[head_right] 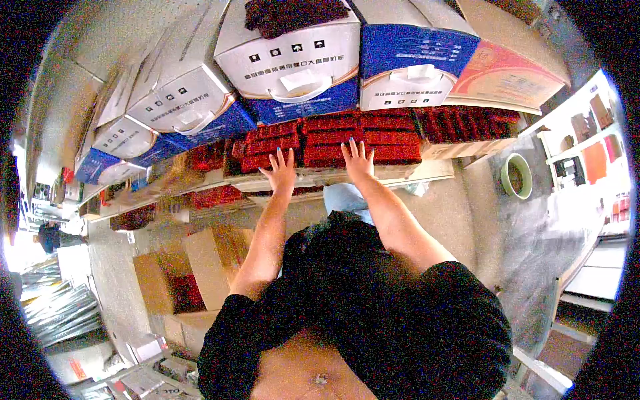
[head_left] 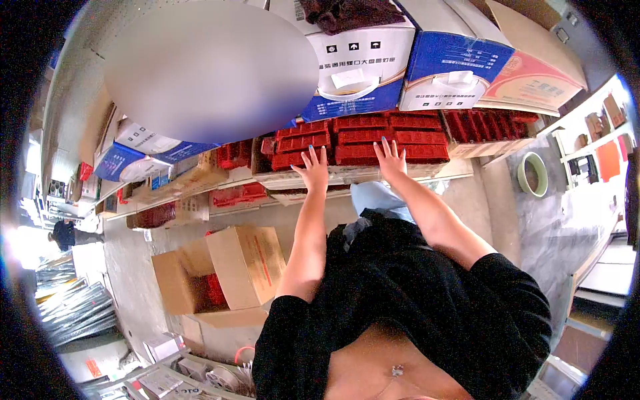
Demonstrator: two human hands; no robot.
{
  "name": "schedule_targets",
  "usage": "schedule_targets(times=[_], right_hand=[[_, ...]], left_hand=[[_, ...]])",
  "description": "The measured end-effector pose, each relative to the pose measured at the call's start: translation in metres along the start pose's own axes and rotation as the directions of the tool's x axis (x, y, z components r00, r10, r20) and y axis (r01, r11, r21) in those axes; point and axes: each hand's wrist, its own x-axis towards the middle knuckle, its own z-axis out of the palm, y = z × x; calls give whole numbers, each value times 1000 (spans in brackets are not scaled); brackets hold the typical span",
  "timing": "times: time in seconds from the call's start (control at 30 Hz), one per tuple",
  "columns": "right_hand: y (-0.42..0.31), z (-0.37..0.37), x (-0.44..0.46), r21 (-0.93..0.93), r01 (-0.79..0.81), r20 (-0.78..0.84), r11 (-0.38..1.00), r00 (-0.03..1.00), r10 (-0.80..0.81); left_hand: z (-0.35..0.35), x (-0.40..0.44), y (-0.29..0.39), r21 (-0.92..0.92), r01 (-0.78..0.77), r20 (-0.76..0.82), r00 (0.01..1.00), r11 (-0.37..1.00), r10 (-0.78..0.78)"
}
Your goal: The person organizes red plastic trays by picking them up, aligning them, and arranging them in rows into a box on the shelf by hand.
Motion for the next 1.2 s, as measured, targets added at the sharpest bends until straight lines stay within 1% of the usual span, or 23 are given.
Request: schedule_targets(times=[0.07, 0.1, 0.13, 0.2, 0.23, 0.3, 0.33, 0.4, 0.47, 0.5, 0.57, 0.67, 0.7, 0.73, 0.77, 0.83, 0.93, 1.03, 1.07, 1.13, 1.17, 1.2], right_hand=[[3, 4, -4, 35, -13, -1, 999, 1000, 13], [4, 2, -7, 20, -26, 7, 999, 1000, 26], [3, 0, -12, 13, -48, -30, 999, 998, 48], [5, -1, -19, 35, -35, -24, 999, 999, 36], [5, -2, -21, 45, -36, -13, 998, 999, 36], [6, -4, -26, 62, -42, 7, 997, 999, 42], [6, -4, -28, 26, -48, 35, 999, 998, 47], [8, -3, -35, 50, -38, 25, 998, 999, 36], [9, 0, -40, 57, -54, -4, 997, 998, 55], [11, 2, -43, 59, -63, -16, 996, 998, 64], [18, 8, -52, 125, -28, -80, 992, 996, 38], [27, 8, -66, 188, 16, -171, 982, 985, 17], [32, 10, -71, 194, 32, -204, 980, 979, 8], [37, 12, -76, 199, 50, -236, 979, 972, -1], [42, 14, -81, 175, 57, -261, 983, 965, -10], [52, 14, -93, 206, 60, -251, 977, 968, -6], [72, 21, -108, 207, 49, -270, 977, 963, 9], [101, 33, -129, 218, 47, -313, 975, 950, 24], [110, 37, -136, 162, 23, -357, 986, 933, 37], [137, 38, -157, 195, -17, -298, 981, 952, 75], [154, 38, -169, 223, -31, -265, 974, 960, 91], [169, 33, -184, 252, -45, -229, 967, 968, 105]], left_hand=[[-2, 1, 2, 24, -3, 22, 1000, 1000, 2], [-6, 1, 3, 32, -31, 35, 999, 999, 30], [-7, 1, 6, 51, -43, 28, 999, 998, 41], [-1, 4, 13, 72, -81, -26, 996, 994, 83], [7, 7, 14, 77, -107, -129, 985, 991, 116], [9, 6, 19, 55, -130, -98, 986, 990, 135], [3, 2, 21, 46, -141, -84, 986, 989, 145], [-10, -4, 25, 91, -163, -58, 984, 983, 168], [-3, -3, 30, 117, -168, -116, 976, 979, 182], [-6, -6, 33, 68, -208, -142, 966, 976, 216], [-10, -13, 38, -28, -289, -192, 941, 957, 279], [-11, -21, 55, -24, -375, -253, 899, 927, 357], [-12, -25, 62, -9, -406, -246, 887, 914, 391], [-15, -30, 70, -15, -429, -225, 881, 903, 415], [-14, -35, 78, -6, -454, -238, 866, 891, 440], [-15, -42, 96, 1, -493, -250, 842, 870, 477], [-18, -52, 128, 18, -551, -183, 818, 834, 545], [-18, -61, 166, 33, -598, -221, 777, 801, 590], [-19, -64, 182, 13, -614, -247, 763, 789, 597], [-18, -69, 214, -27, -645, -300, 734, 764, 609], [-18, -74, 232, 26, -644, -299, 724, 764, 621], [-23, -81, 249, 28, -652, -286, 722, 758, 631]])
